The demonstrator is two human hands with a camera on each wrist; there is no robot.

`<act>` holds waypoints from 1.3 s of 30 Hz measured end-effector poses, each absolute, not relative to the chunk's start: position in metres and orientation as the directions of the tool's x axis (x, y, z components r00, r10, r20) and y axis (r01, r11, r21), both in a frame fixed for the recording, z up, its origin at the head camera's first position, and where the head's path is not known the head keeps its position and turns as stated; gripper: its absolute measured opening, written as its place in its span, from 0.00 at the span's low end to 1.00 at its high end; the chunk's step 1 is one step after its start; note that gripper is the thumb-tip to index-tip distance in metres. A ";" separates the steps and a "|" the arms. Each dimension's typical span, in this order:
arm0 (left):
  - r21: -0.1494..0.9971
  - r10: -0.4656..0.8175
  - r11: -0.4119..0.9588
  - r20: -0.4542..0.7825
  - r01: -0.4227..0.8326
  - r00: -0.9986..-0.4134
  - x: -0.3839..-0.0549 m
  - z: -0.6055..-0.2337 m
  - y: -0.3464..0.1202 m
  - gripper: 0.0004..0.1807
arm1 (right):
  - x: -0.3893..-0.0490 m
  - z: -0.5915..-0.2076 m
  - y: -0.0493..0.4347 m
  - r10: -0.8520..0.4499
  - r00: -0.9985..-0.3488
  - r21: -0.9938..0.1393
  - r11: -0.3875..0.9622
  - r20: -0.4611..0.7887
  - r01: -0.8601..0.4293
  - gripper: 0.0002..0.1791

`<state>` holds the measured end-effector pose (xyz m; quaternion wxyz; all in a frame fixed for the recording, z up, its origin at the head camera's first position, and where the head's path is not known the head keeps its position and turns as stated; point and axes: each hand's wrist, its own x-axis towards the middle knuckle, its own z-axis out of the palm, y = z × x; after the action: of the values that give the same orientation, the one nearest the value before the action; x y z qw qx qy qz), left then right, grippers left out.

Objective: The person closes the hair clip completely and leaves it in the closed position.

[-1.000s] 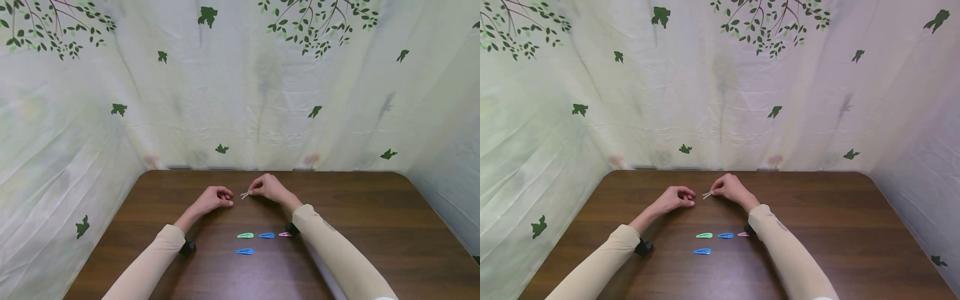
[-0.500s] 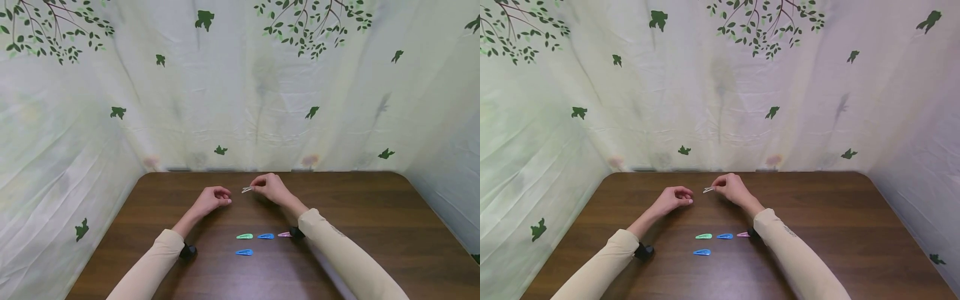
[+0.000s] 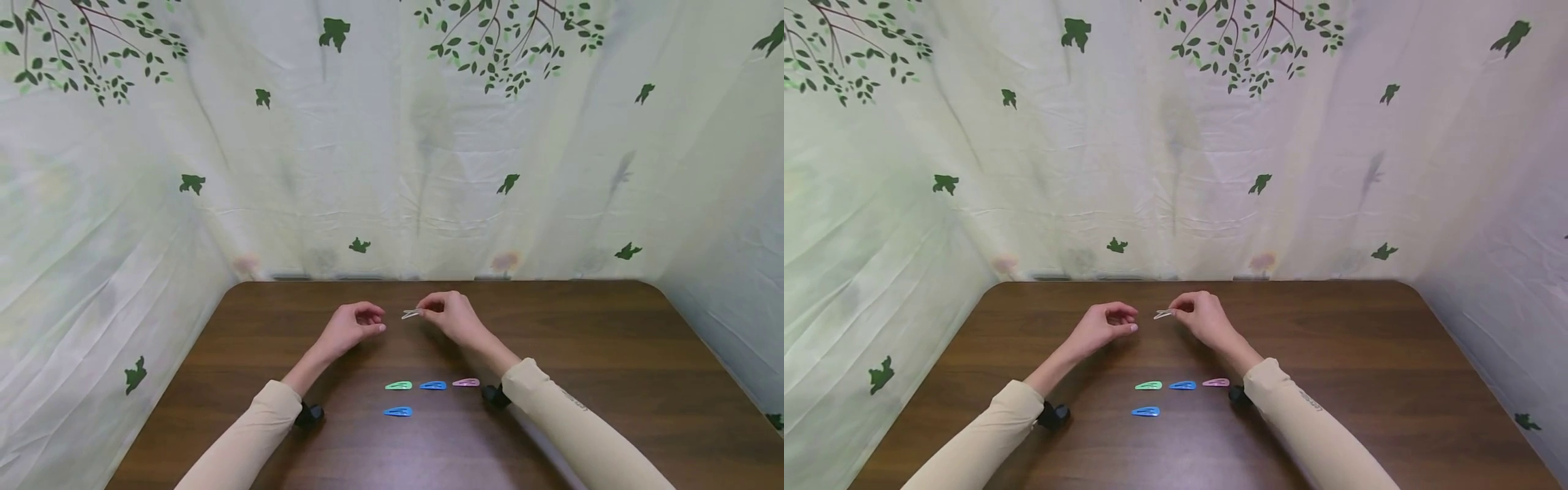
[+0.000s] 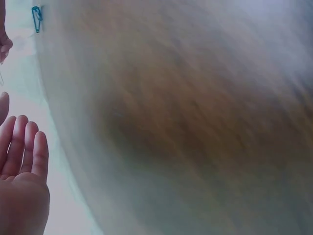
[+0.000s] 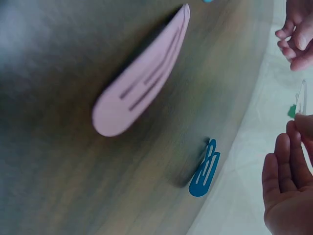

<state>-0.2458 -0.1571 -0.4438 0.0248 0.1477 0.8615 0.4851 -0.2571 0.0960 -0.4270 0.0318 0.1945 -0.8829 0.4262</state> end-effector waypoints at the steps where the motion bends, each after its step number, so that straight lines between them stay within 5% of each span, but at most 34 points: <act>1: 0.840 0.288 0.486 0.107 0.242 -0.952 -0.245 -0.442 -0.156 0.16 | -0.255 -0.427 0.097 -0.311 -0.923 -0.743 0.558 0.225 -0.369 0.02; 22: 0.833 0.352 0.430 0.200 0.348 -0.915 -0.218 -0.418 -0.134 0.15 | -0.211 -0.415 0.113 -0.230 -0.913 -0.791 0.457 0.338 -0.408 0.04; 39: 0.845 0.327 0.336 0.310 0.416 -0.893 -0.177 -0.394 -0.125 0.16 | -0.160 -0.397 0.124 -0.227 -0.832 -0.720 0.419 0.506 -0.553 0.08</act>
<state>-0.1766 -0.1251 -0.3940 -0.0421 0.2274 0.8163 0.5293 -0.1599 0.1236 -0.3965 0.1680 0.2361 -0.8254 0.4845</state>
